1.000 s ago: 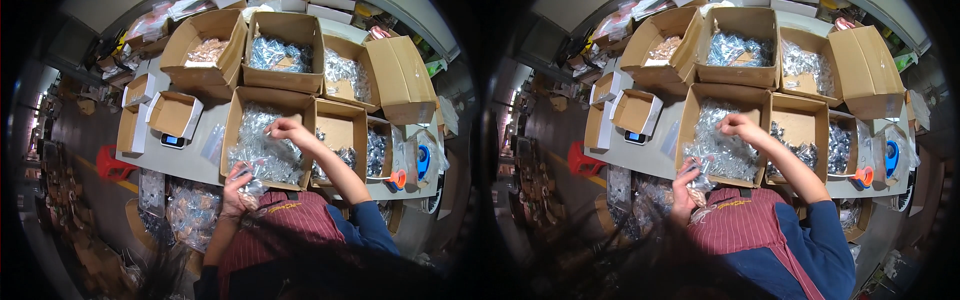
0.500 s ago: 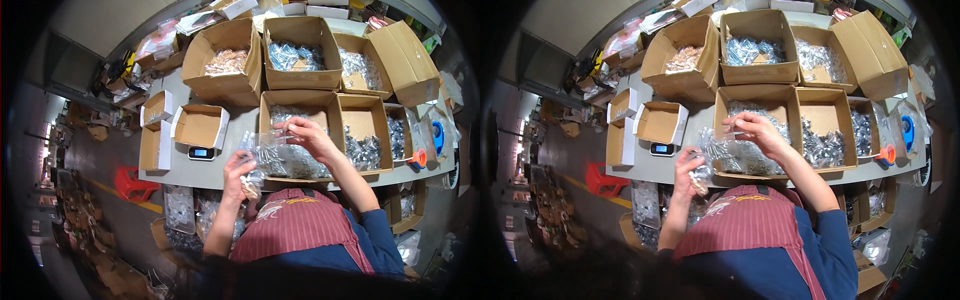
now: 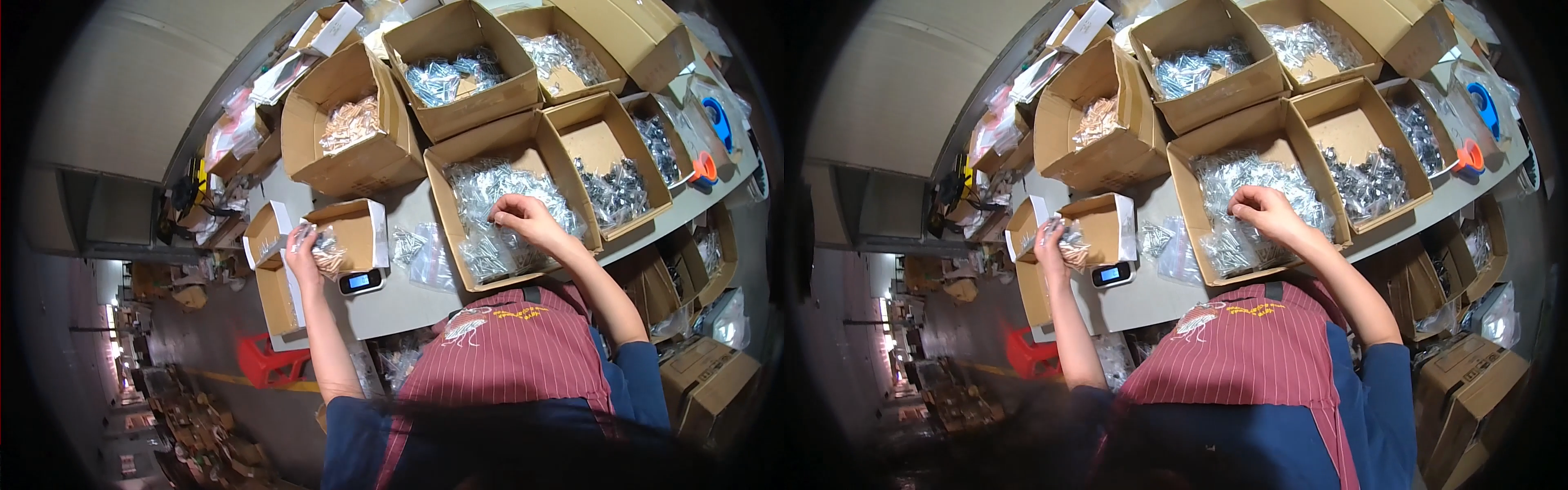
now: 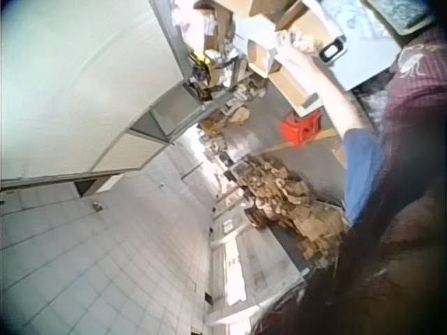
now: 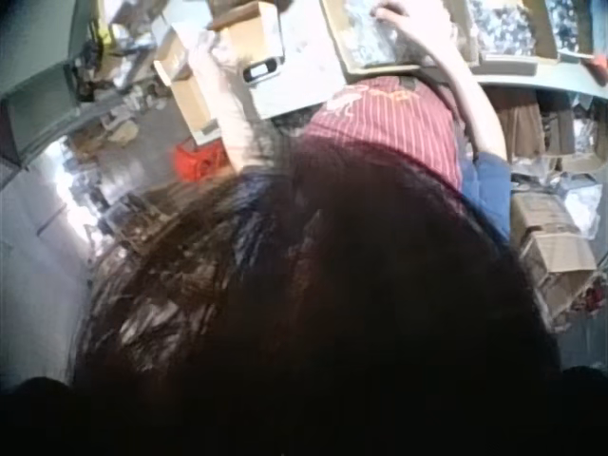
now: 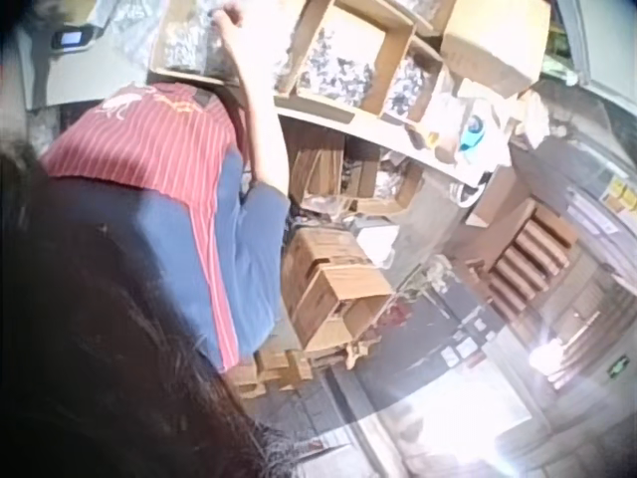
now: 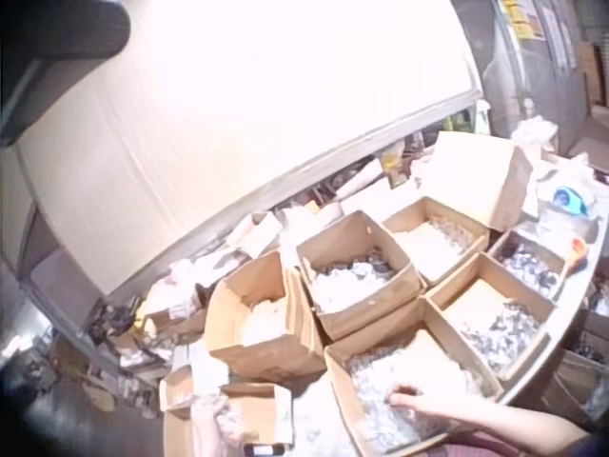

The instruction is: The person picks metal components from cardboard boxes, places them into plastic bags, and weighs the bags on a digital scale.

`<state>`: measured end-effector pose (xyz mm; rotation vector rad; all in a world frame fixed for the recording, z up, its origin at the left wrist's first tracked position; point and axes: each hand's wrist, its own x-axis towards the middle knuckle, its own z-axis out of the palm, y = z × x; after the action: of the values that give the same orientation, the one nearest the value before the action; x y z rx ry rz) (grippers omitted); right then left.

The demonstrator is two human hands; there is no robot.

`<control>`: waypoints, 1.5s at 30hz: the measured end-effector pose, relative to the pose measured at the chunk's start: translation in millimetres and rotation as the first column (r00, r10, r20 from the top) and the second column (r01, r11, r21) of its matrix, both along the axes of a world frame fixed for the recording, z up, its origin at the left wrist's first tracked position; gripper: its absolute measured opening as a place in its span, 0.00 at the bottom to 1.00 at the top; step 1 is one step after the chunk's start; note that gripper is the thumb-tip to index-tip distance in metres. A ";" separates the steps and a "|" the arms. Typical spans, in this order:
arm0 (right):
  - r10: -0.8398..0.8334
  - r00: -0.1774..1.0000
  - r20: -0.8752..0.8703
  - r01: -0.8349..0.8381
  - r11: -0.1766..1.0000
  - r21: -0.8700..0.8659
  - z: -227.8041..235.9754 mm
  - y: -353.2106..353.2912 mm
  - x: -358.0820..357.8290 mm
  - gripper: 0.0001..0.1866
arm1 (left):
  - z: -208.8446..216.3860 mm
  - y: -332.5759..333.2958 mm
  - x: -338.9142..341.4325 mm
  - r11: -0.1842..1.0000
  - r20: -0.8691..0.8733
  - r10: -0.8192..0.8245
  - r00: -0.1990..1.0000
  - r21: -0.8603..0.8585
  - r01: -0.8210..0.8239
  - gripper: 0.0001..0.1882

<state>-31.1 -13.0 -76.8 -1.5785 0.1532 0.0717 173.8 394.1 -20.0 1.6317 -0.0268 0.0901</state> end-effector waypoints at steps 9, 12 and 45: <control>-0.142 0.990 0.006 0.142 0.986 -0.086 -25.8 3.0 7.5 0.07 | -24.8 -63.5 -66.8 0.424 0.423 -0.604 0.676 0.888 -0.177 0.24; -0.120 0.992 -0.036 0.117 0.990 -0.077 -14.4 5.2 11.7 0.06 | -66.4 -98.0 -111.3 0.254 0.223 -0.704 0.674 0.966 -0.055 0.28; -0.217 0.976 0.025 0.213 0.969 0.123 -4.4 5.3 -9.1 0.07 | -81.6 -107.0 -134.4 0.862 -0.078 -0.394 0.916 0.314 0.398 0.06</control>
<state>-40.2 -7.7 -81.2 -1.4345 0.2843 -0.1170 39.4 287.1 -101.6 1.9231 -0.3879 -0.2551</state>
